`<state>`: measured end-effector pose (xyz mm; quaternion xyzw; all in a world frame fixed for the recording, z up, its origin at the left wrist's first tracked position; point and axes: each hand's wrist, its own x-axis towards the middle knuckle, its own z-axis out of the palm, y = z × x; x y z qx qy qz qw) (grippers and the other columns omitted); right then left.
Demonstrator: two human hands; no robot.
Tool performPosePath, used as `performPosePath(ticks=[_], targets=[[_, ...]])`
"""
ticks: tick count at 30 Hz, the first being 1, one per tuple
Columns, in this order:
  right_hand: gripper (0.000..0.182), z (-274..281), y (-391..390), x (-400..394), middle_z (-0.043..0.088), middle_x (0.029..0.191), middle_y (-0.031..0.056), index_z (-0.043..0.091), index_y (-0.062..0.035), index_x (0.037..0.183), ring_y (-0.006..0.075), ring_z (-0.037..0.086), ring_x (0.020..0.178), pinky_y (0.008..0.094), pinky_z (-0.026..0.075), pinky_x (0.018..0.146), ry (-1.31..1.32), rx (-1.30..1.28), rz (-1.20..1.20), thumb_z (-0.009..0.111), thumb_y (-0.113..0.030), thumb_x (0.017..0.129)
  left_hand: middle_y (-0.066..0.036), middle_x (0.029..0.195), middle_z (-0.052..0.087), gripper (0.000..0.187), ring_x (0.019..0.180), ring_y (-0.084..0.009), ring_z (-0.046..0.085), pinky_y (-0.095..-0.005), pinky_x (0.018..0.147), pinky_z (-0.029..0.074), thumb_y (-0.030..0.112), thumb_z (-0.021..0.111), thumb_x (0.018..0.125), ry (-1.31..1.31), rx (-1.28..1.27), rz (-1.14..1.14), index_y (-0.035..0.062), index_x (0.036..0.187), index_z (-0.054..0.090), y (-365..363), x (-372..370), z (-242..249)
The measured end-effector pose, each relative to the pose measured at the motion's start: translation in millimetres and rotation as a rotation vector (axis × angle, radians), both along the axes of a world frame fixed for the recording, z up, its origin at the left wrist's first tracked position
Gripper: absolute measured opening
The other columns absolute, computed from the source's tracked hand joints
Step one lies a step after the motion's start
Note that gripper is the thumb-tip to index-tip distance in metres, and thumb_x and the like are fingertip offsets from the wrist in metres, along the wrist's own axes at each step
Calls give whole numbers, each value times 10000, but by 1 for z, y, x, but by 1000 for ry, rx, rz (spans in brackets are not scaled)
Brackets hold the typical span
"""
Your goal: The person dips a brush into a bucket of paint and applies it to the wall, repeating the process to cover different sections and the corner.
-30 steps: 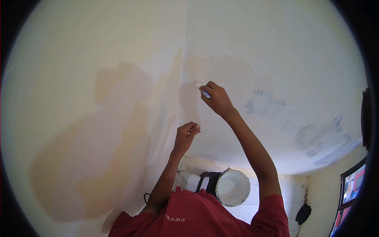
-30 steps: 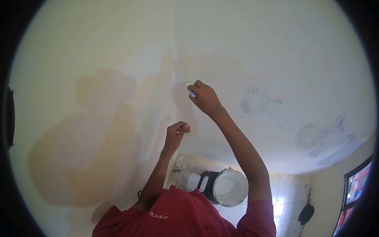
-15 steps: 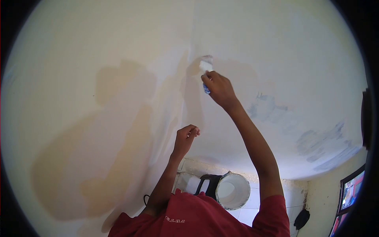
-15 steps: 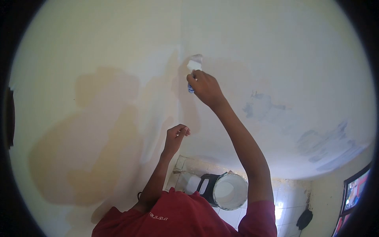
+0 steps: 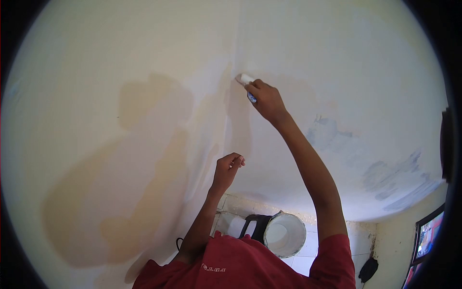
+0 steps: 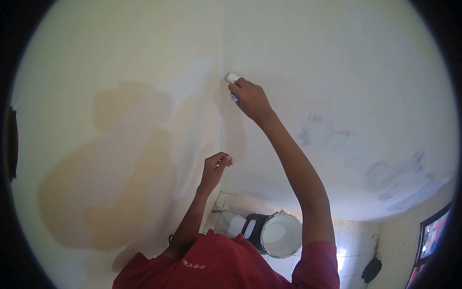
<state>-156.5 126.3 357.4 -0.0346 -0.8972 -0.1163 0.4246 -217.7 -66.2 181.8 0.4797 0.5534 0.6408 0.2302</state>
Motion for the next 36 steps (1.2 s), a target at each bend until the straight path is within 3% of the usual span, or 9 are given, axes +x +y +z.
performPosePath(ticks=[2,6,9,15,19,25,26,30,36], targets=[[219,9,-3,-4,616,953,151,582,-36,951,275,661,783,360,552,635,108,181,8,673,-1,755,-54,789,684,192,735,-112,627,-264,698,496,131,567,986,1,1,7,-14,919,674,-1,0,1],[215,9,-23,-6,615,964,162,572,-30,934,272,661,785,358,554,645,186,222,43,673,-9,745,-53,788,683,188,734,-111,626,-264,696,494,127,567,985,-23,7,13,-14,918,671,-1,-6,-3],[203,-27,-17,-12,607,958,164,561,-29,910,274,664,796,365,552,648,103,193,1,667,-11,738,-52,790,682,188,734,-111,626,-266,694,493,126,564,985,-19,10,11,-16,918,667,0,-5,-6],[161,-65,-25,-16,582,871,150,589,-32,917,317,637,756,419,531,648,-248,-192,-51,648,-15,769,-58,792,683,185,734,-117,630,-269,692,495,120,562,985,-3,5,10,-19,921,665,-4,-2,2],[164,-62,-24,-14,596,878,160,604,-37,939,337,645,787,439,532,669,-276,-354,-41,644,-18,782,-66,798,688,193,753,-125,645,-270,706,504,123,564,987,-3,7,22,-25,913,663,-3,-5,3],[209,-8,-6,-14,619,952,147,604,-46,991,314,662,827,404,550,666,167,-3,56,635,3,791,-68,799,691,199,748,-132,653,-280,715,515,127,564,990,10,1,34,-18,898,666,-4,-5,-1],[274,-6,-9,-13,653,1027,160,630,-34,1019,312,675,858,391,572,695,205,19,45,688,9,754,-68,799,691,198,746,-133,654,-283,715,516,127,564,991,18,6,42,-14,896,667,-5,-7,0],[273,-29,-13,-10,650,1037,175,626,-42,1021,305,681,842,375,571,673,246,100,38,674,2,756,-68,798,691,198,744,-135,658,-283,713,518,128,567,991,20,-17,71,-14,895,666,-7,-9,0],[187,-92,-17,-12,562,838,142,585,-50,955,288,638,706,405,530,573,-187,-66,-44,632,-42,774,-70,800,692,201,739,-138,661,-280,706,520,129,567,992,10,-12,70,-18,893,663,-6,-12,-9]])
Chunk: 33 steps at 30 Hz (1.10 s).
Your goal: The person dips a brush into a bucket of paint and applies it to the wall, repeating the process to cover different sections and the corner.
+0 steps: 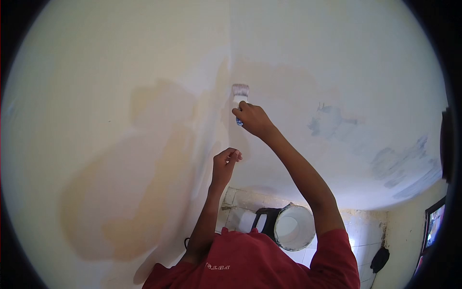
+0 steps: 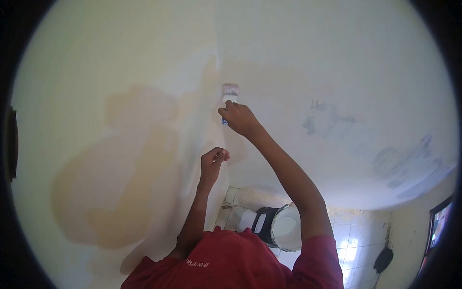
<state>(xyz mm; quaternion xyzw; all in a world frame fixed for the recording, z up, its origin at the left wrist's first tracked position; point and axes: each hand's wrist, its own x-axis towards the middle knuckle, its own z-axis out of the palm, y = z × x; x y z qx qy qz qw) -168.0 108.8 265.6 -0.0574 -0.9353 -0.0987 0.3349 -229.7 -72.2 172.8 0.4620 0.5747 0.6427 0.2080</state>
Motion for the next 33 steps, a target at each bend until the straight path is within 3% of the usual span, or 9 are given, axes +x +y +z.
performPosePath(ticks=[4,11,12,16,18,21,26,28,33], targets=[[186,16,-7,4,571,851,143,600,-58,965,298,648,731,409,531,580,-25,-82,-3,625,-33,783,-68,798,691,206,750,-135,660,-279,713,516,131,562,994,-1,-3,-8,-16,892,664,-1,0,3],[191,114,4,15,581,891,132,606,-51,963,314,649,774,400,537,616,306,181,62,646,-24,778,-68,796,691,212,757,-130,652,-281,716,509,141,561,991,19,-11,-40,-17,894,664,0,6,12],[214,118,1,16,589,905,138,613,-38,967,319,646,788,397,541,633,401,234,102,652,2,761,-68,796,691,212,757,-130,652,-281,716,509,141,561,991,16,-9,-38,-17,894,664,0,6,13],[185,94,-1,12,568,877,142,590,-45,942,297,646,756,399,542,623,379,229,110,654,-15,770,-68,794,690,208,754,-131,648,-285,715,507,141,565,989,-13,-16,-44,-18,897,664,1,6,11],[196,62,5,3,576,884,151,595,-45,935,303,650,762,400,545,628,126,79,94,655,7,757,-67,794,689,206,752,-130,647,-285,715,506,139,565,989,-20,-14,-56,-18,900,665,2,6,8],[189,43,-3,-6,582,887,156,603,-53,938,321,648,759,404,539,628,-6,-42,47,634,20,767,-67,796,689,202,753,-130,647,-283,716,504,135,565,989,-11,4,-73,-18,904,666,0,5,12],[177,85,0,-7,586,895,160,596,-49,939,323,643,758,409,535,614,121,-31,124,626,16,777,-66,804,689,197,758,-130,644,-281,718,505,131,566,988,-30,-16,-51,-22,917,667,-1,9,13],[177,115,12,-12,584,897,148,586,-48,938,295,645,760,394,537,605,228,131,79,640,3,777,-65,804,690,199,758,-129,644,-279,719,505,135,566,988,-11,-12,-50,-21,917,668,0,10,13],[225,143,1,-4,629,992,156,593,-26,972,318,660,850,391,560,668,326,297,111,651,25,761,-63,801,689,210,756,-129,646,-274,717,505,147,566,990,-9,5,-36,-17,904,667,2,10,11]])
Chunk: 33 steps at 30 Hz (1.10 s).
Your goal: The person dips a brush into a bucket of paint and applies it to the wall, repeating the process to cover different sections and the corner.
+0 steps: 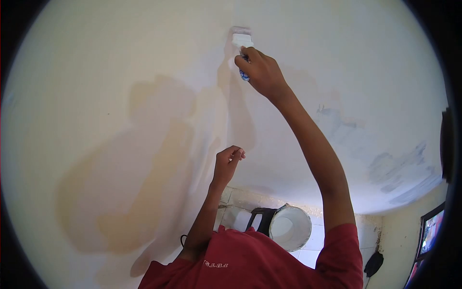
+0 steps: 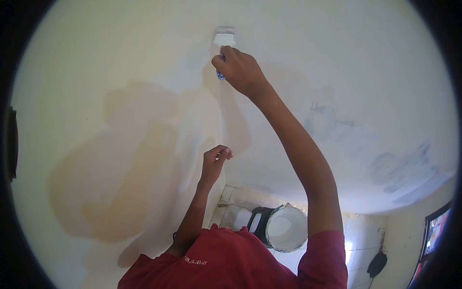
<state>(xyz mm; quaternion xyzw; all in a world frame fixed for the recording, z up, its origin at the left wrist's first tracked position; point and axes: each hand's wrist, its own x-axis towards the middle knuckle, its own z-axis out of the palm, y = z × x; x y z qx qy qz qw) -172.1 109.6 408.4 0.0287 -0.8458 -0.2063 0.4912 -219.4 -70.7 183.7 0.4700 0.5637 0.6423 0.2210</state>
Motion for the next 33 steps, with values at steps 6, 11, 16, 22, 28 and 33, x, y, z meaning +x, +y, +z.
performPosePath(ticks=[6,11,16,22,28,33], targets=[[223,-66,13,-5,597,903,157,604,-34,970,331,643,783,422,532,647,-209,-194,-40,640,30,760,-61,792,685,220,756,-129,646,-280,712,503,150,561,995,-13,5,5,-12,888,664,3,-1,-8],[213,-81,-2,-1,595,885,155,626,-41,984,352,631,773,445,517,667,-426,-413,-64,638,5,776,-60,789,683,207,756,-128,646,-284,715,504,136,564,994,9,12,8,-13,886,659,-1,1,0],[243,-11,6,-7,609,957,139,627,-45,1025,324,641,824,432,530,690,-158,-224,-27,649,-5,785,-58,791,685,202,755,-128,646,-285,717,505,135,567,993,-6,5,0,-11,892,663,-1,2,3],[243,3,2,-7,619,975,143,611,-49,998,314,651,834,395,541,672,47,25,61,643,11,765,-58,795,689,201,758,-127,651,-276,707,508,136,566,991,2,-7,1,-6,893,669,3,4,3],[222,-73,5,-10,593,926,154,605,-46,970,332,637,763,418,530,651,-254,-314,-52,647,10,760,-57,787,686,200,744,-120,648,-266,692,512,126,563,989,-13,0,-2,-8,885,668,3,6,3],[230,-70,-4,2,591,885,146,615,-53,975,336,630,752,433,522,646,-395,-476,-80,667,0,758,-59,779,683,199,740,-115,645,-258,685,509,119,560,990,-7,6,9,-12,883,667,3,9,6]])
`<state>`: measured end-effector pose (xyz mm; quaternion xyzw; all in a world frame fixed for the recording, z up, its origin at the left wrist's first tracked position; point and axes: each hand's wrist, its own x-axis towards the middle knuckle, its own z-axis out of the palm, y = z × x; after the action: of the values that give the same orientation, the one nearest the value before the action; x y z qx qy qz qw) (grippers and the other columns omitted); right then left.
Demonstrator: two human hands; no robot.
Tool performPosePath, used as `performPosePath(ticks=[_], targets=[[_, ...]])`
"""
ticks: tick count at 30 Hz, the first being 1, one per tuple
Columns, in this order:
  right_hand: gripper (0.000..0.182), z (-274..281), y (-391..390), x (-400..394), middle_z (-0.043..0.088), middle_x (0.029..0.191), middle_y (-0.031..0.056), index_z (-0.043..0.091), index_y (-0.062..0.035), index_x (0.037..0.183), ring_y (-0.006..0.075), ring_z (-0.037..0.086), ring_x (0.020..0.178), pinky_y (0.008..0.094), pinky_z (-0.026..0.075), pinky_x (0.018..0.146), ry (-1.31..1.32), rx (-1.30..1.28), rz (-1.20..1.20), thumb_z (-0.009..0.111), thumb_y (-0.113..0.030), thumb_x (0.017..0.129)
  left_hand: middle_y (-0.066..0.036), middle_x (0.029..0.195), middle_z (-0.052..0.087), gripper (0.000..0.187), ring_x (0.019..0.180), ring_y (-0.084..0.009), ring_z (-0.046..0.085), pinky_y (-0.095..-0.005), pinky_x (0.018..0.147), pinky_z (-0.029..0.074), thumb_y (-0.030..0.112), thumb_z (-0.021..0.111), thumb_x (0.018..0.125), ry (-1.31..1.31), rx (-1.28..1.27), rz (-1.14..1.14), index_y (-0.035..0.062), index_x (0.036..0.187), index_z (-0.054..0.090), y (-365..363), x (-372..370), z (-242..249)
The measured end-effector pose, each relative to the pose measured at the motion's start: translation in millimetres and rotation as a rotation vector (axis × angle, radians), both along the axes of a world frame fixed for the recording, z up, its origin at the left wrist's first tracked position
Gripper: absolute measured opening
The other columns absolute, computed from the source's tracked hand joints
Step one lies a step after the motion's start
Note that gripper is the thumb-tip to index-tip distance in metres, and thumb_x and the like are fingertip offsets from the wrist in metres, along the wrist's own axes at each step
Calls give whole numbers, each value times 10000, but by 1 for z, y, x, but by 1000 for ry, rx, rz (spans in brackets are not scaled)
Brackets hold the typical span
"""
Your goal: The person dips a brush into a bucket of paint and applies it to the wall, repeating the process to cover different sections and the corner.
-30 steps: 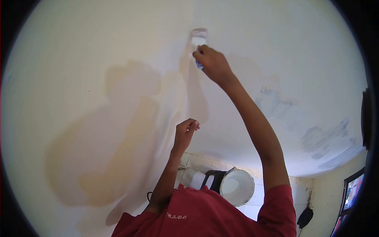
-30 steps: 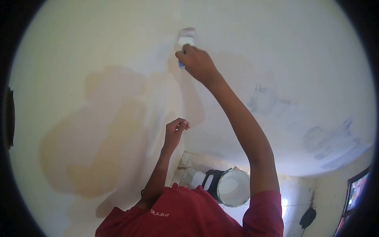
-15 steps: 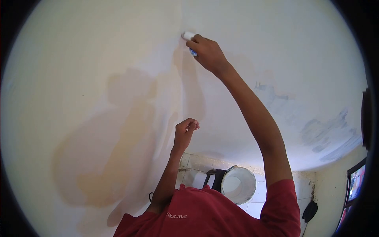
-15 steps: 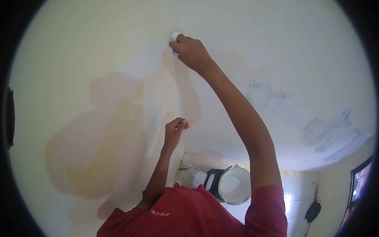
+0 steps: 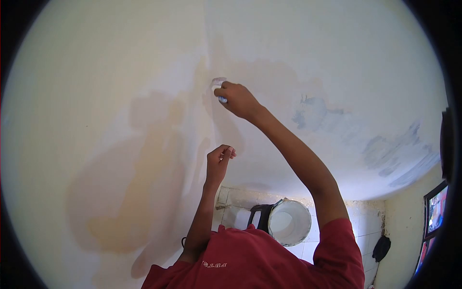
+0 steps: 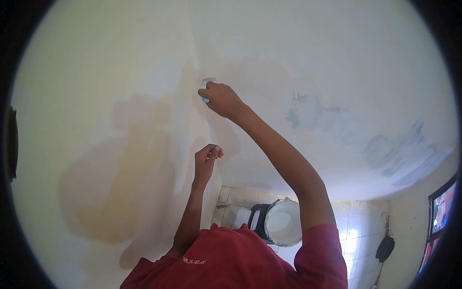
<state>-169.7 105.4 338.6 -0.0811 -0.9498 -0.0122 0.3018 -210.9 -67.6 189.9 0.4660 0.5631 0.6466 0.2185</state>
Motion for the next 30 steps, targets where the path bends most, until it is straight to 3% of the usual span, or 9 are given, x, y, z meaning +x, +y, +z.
performPosePath(ticks=[2,6,8,12,14,20,25,27,30], targets=[[148,22,4,0,589,871,170,596,-64,931,338,646,732,424,529,589,230,164,94,639,-46,791,-62,778,682,202,740,-117,646,-257,685,508,121,559,992,-7,5,-4,-13,884,667,1,1,-1],[124,77,6,-6,573,857,161,577,-64,907,323,645,750,403,527,585,308,388,69,636,-54,798,-63,783,684,205,744,-121,650,-264,694,509,125,561,992,-8,-18,-6,-14,883,666,2,2,0],[99,87,0,-11,560,849,148,561,-69,891,307,643,738,389,527,581,509,517,125,622,-66,813,-61,790,686,204,750,-124,654,-271,700,512,127,563,992,0,2,-29,-13,885,665,0,1,3],[196,51,-3,-12,579,864,134,589,-54,947,295,642,739,399,531,606,451,454,106,662,-25,768,-61,794,687,202,754,-126,655,-276,703,513,127,563,992,-14,16,-38,-12,887,665,0,0,1],[191,15,4,-13,577,852,140,589,-48,935,309,638,725,413,526,606,204,291,103,656,-5,761,-60,793,686,200,755,-125,655,-272,700,514,124,561,992,5,14,-31,-14,889,663,1,-1,0],[193,-35,-2,0,589,861,154,600,-45,928,341,626,715,435,516,612,4,67,47,645,18,751,-55,785,685,188,747,-116,652,-265,689,514,110,558,988,34,5,-4,-7,888,666,-1,2,3],[188,17,4,6,593,901,167,615,-51,956,327,648,746,429,527,614,127,151,72,632,-14,773,-56,784,688,196,742,-118,650,-262,682,510,119,558,989,5,17,-14,-5,886,670,2,1,-4],[210,45,9,6,588,870,135,610,-35,964,314,631,746,405,525,615,294,369,48,655,3,762,-57,787,690,200,742,-121,652,-263,682,509,124,559,990,4,7,-22,-5,886,671,3,1,-6],[212,66,3,6,590,891,129,606,-36,976,303,638,769,385,532,619,519,472,94,644,3,771,-59,792,693,205,741,-126,653,-267,683,508,131,560,990,7,14,-28,-3,884,673,0,1,-4]])
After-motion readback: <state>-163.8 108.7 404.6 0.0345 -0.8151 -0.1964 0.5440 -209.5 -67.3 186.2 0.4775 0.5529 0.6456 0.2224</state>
